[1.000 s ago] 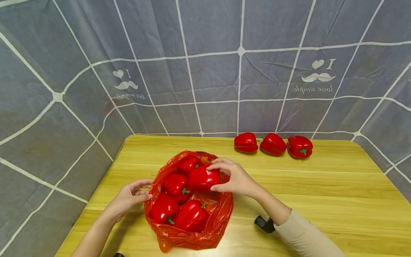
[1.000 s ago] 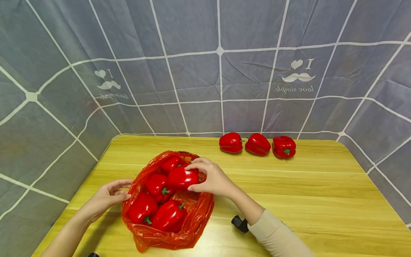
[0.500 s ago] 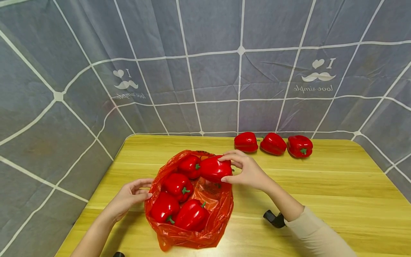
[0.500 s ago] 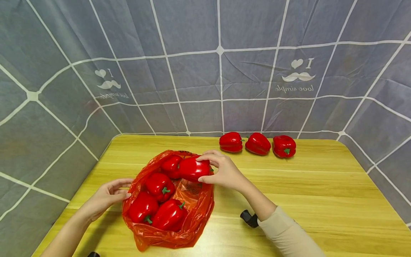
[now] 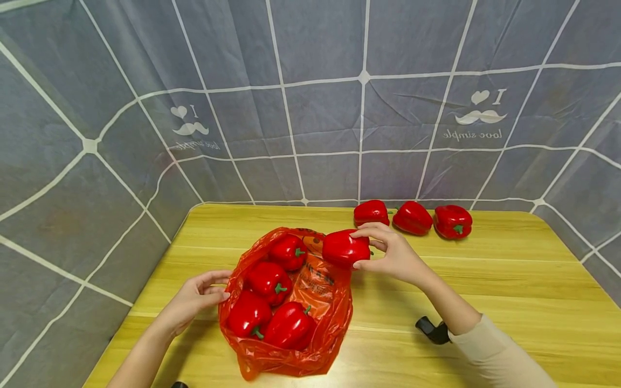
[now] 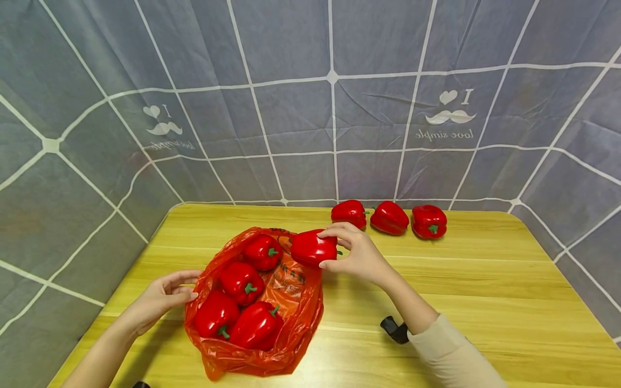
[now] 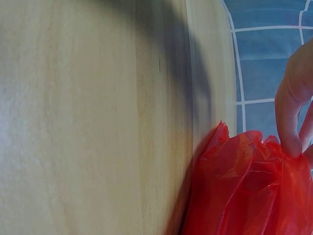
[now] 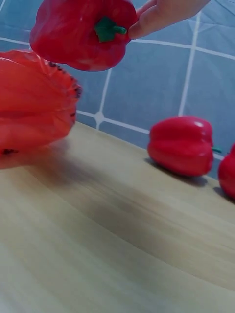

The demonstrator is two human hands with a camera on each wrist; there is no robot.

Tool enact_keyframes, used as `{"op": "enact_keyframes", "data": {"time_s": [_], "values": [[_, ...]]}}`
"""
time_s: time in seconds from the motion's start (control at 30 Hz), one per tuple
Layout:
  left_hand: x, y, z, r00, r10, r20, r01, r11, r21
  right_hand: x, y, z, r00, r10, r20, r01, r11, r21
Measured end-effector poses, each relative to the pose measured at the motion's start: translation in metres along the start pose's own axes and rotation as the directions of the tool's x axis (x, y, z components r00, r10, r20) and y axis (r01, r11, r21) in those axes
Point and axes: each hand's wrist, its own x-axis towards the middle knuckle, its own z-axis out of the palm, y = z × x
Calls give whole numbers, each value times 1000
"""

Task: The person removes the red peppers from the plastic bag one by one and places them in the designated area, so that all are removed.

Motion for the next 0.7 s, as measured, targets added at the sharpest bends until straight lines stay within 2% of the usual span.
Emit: {"op": "enact_keyframes", "data": {"time_s": [0.7], "values": [[0, 0, 0, 1000, -16, -11, 16, 1000, 14, -23, 23, -33, 996, 10, -88, -20, 994, -109]]}}
